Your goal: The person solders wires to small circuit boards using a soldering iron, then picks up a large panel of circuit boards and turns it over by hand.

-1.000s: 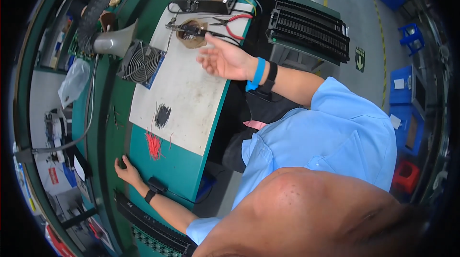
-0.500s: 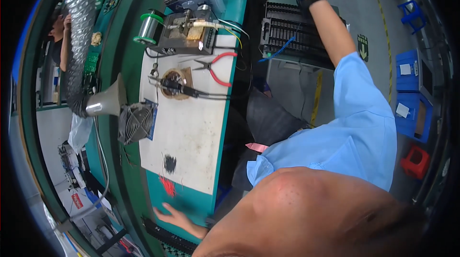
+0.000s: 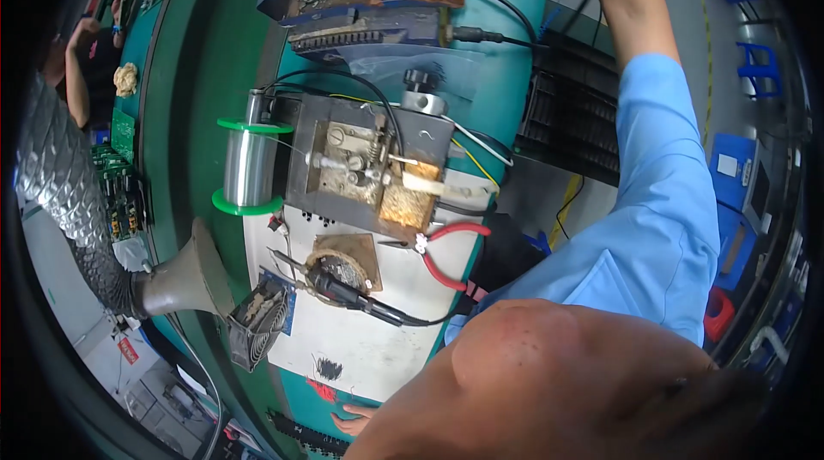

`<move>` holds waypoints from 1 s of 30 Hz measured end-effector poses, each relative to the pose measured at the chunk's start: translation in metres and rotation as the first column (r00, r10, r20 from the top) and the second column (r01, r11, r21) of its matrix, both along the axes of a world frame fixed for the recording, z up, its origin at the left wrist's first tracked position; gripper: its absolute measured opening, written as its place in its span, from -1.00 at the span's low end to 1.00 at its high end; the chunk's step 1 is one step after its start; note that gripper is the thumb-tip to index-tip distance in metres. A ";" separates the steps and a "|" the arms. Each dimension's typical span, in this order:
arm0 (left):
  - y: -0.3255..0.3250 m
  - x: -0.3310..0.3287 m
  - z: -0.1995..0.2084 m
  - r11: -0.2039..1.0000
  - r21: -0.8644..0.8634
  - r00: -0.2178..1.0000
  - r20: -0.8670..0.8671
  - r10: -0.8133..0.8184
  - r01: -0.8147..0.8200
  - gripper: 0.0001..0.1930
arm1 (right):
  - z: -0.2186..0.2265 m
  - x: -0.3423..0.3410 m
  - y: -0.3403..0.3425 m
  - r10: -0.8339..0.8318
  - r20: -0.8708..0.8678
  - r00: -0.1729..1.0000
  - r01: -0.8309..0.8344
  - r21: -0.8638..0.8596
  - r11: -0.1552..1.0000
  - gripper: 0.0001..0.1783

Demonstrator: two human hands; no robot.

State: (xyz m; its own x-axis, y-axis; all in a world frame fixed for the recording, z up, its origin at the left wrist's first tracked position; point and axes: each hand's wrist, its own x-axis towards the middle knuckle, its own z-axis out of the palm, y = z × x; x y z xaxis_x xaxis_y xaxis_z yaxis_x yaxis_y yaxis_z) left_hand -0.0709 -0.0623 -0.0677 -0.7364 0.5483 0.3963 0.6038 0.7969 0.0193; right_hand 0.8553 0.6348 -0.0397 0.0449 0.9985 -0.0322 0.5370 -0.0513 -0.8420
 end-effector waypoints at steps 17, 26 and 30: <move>0.000 0.023 0.015 0.999 0.037 0.998 0.046 0.032 -0.034 -0.34 | -0.031 -0.125 -0.078 -0.933 -0.007 0.360 0.861 0.387 0.330 -0.58; 0.009 0.037 0.017 0.997 0.078 0.992 0.126 -0.007 -0.003 -0.27 | -0.076 -0.072 -0.061 -0.396 -0.851 0.345 0.823 0.071 0.563 -0.77; 0.008 0.025 0.008 0.990 0.132 0.985 0.157 -0.072 0.051 -0.26 | -0.040 -0.075 -0.127 -0.250 -0.898 0.362 0.888 0.250 0.387 -0.81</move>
